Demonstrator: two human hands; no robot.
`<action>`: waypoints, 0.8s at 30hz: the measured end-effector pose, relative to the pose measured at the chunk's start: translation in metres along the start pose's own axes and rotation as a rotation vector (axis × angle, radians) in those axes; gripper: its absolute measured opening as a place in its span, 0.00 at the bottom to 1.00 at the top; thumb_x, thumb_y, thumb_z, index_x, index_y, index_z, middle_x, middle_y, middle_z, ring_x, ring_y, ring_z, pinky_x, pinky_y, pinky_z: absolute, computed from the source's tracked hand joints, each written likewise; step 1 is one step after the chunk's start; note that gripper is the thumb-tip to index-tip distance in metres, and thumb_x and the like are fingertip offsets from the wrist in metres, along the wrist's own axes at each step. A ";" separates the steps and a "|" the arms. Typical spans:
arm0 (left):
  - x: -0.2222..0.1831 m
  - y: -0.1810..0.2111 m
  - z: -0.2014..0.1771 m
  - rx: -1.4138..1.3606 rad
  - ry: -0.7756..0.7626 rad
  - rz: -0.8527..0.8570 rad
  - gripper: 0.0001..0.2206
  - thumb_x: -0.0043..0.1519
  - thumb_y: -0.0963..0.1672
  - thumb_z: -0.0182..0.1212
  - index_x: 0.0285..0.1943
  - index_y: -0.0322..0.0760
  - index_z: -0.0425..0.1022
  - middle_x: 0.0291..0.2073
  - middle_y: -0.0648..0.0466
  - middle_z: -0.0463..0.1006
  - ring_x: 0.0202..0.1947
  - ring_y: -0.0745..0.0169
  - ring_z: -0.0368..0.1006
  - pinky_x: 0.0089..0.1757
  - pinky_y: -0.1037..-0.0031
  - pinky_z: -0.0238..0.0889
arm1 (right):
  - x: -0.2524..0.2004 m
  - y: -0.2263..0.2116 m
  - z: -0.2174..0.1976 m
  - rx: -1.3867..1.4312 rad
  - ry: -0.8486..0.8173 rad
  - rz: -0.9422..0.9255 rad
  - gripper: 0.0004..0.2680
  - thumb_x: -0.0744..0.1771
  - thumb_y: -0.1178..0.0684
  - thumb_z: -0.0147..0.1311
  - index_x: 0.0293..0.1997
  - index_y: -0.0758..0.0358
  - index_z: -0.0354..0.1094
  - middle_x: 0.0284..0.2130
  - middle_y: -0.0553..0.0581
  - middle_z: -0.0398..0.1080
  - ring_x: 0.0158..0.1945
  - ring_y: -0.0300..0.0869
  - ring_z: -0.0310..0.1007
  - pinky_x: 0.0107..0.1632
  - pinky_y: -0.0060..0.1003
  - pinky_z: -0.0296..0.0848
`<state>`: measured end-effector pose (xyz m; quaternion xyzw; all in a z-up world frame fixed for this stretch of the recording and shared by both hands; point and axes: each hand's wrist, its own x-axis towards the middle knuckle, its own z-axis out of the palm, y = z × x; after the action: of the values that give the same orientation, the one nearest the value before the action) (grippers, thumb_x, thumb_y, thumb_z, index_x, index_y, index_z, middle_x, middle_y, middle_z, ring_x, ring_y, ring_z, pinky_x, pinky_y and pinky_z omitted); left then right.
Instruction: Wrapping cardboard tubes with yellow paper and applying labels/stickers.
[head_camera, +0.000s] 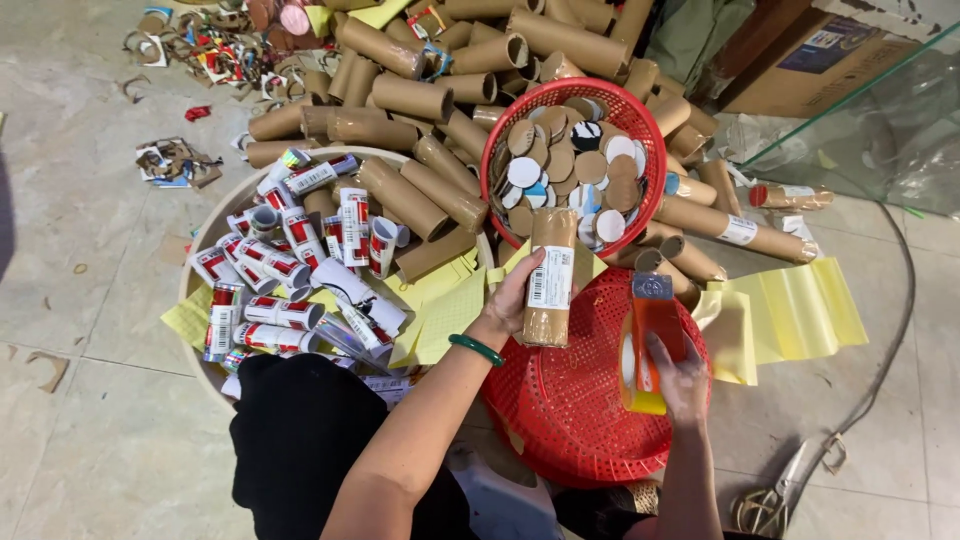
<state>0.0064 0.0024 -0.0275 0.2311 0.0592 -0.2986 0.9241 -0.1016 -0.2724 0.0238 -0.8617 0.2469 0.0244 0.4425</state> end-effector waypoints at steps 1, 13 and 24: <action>0.000 0.002 0.002 0.005 0.002 0.005 0.23 0.72 0.54 0.50 0.61 0.31 0.72 0.44 0.43 0.82 0.42 0.53 0.82 0.43 0.66 0.79 | -0.001 -0.003 0.000 0.004 -0.003 -0.004 0.19 0.66 0.40 0.58 0.60 0.59 0.72 0.51 0.59 0.77 0.53 0.45 0.76 0.59 0.41 0.70; -0.004 0.009 0.012 -0.107 -0.146 0.007 0.29 0.71 0.58 0.40 0.69 0.33 0.64 0.48 0.38 0.81 0.42 0.52 0.82 0.40 0.64 0.78 | 0.006 0.011 0.007 0.133 -0.027 0.011 0.20 0.65 0.41 0.59 0.60 0.62 0.71 0.49 0.60 0.78 0.50 0.47 0.77 0.56 0.40 0.71; -0.001 -0.004 0.037 0.437 -0.065 -0.489 0.33 0.63 0.53 0.61 0.70 0.27 0.62 0.51 0.41 0.79 0.47 0.56 0.80 0.47 0.69 0.76 | 0.006 0.010 0.002 0.294 -0.032 -0.088 0.21 0.66 0.48 0.60 0.63 0.68 0.66 0.53 0.62 0.75 0.53 0.45 0.76 0.56 0.39 0.73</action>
<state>0.0022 -0.0170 0.0036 0.3930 0.0180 -0.5245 0.7551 -0.1007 -0.2780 0.0140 -0.7973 0.2027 -0.0177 0.5683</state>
